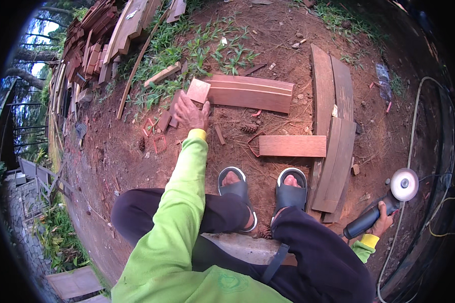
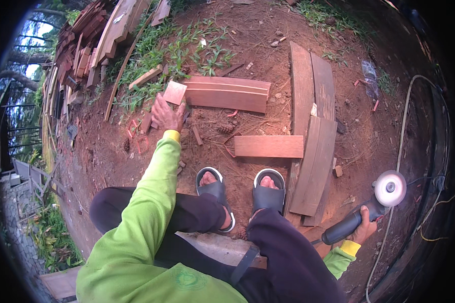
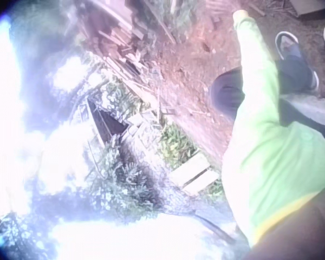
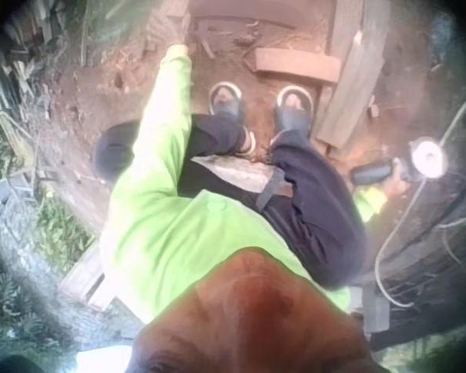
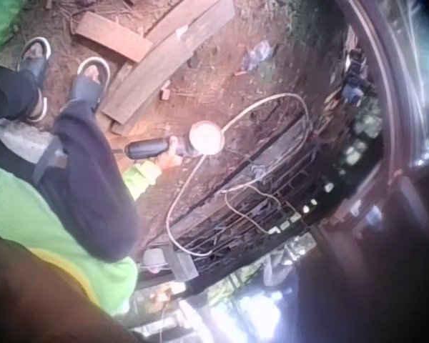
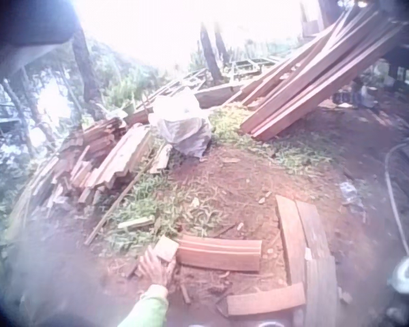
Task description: The person marks a wooden plank with a ruler and pencil, then uses an angle grinder to cut the plank into smaller pieces. The person handles the wood and grinder repeatedly, cutting multiple sections.
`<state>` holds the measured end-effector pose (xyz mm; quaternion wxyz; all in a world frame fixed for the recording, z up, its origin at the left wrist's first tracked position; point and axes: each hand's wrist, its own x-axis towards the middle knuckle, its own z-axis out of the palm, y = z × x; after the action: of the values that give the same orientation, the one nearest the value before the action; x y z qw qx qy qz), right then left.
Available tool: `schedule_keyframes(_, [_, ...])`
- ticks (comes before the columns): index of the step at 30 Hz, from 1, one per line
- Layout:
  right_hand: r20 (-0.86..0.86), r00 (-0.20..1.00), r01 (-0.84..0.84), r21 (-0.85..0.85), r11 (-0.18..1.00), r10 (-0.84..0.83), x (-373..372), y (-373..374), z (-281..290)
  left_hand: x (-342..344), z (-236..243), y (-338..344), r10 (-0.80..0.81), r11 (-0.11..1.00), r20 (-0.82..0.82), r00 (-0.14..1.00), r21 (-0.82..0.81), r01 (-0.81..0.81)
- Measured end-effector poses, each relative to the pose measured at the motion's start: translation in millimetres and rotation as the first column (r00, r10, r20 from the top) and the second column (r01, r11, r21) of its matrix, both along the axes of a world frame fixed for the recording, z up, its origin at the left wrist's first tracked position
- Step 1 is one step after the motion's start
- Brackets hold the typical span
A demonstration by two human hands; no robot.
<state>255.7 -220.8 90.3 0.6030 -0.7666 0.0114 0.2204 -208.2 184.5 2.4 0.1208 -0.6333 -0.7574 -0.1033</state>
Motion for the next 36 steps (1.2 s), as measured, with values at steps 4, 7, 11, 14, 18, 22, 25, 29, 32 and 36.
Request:
schedule_keyframes(4, [0.007,0.999,-0.046,-0.079,0.996,0.047,0,5,3,-58,2,4,-0.071,0.997,0.014,0.997,0.025,0.07])
schedule_keyframes(7, [0.013,1.0,-0.018,-0.132,0.991,0.02,-7,12,14,9,-25,-29,-0.535,0.84,0.254,0.806,0.06,0.539])
schedule_keyframes(11, [0.033,0.999,0.002,-0.118,0.993,0.002,0,3,5,110,-15,-104,-0.784,0.468,0.429,0.449,-0.067,0.881])
schedule_keyframes(14, [0.016,1.0,-0.014,-0.127,0.992,0.016,-12,16,17,140,-11,-130,-0.79,0.381,0.461,0.403,-0.146,0.913])
schedule_keyframes(18, [0.018,0.999,-0.028,-0.118,0.993,0.03,-10,13,10,149,-18,-134,-0.78,0.362,0.445,0.439,-0.251,0.898])
schedule_keyframes(22, [0.069,0.996,-0.042,-0.118,0.992,0.05,-10,11,3,150,-26,-124,-0.696,0.354,0.545,0.467,-0.306,0.884])
schedule_keyframes(25, [0.077,0.996,-0.03,-0.094,0.995,0.038,-10,12,2,141,-24,-120,-0.641,0.387,0.594,0.486,-0.297,0.873])
schedule_keyframes(29, [-0.02,0.999,-0.028,-0.15,0.988,0.026,-8,7,5,103,-8,-94,-0.665,0.408,0.574,0.478,-0.257,0.876])
schedule_keyframes(32, [-0.008,1.0,-0.014,-0.138,0.99,0.013,-7,7,3,57,3,-67,-0.679,0.465,0.502,0.536,-0.27,0.843])
schedule_keyframes(36, [0.013,1.0,-0.013,-0.142,0.99,0.015,-9,7,0,-3,8,-37,-0.656,0.489,0.486,0.577,-0.309,0.816])
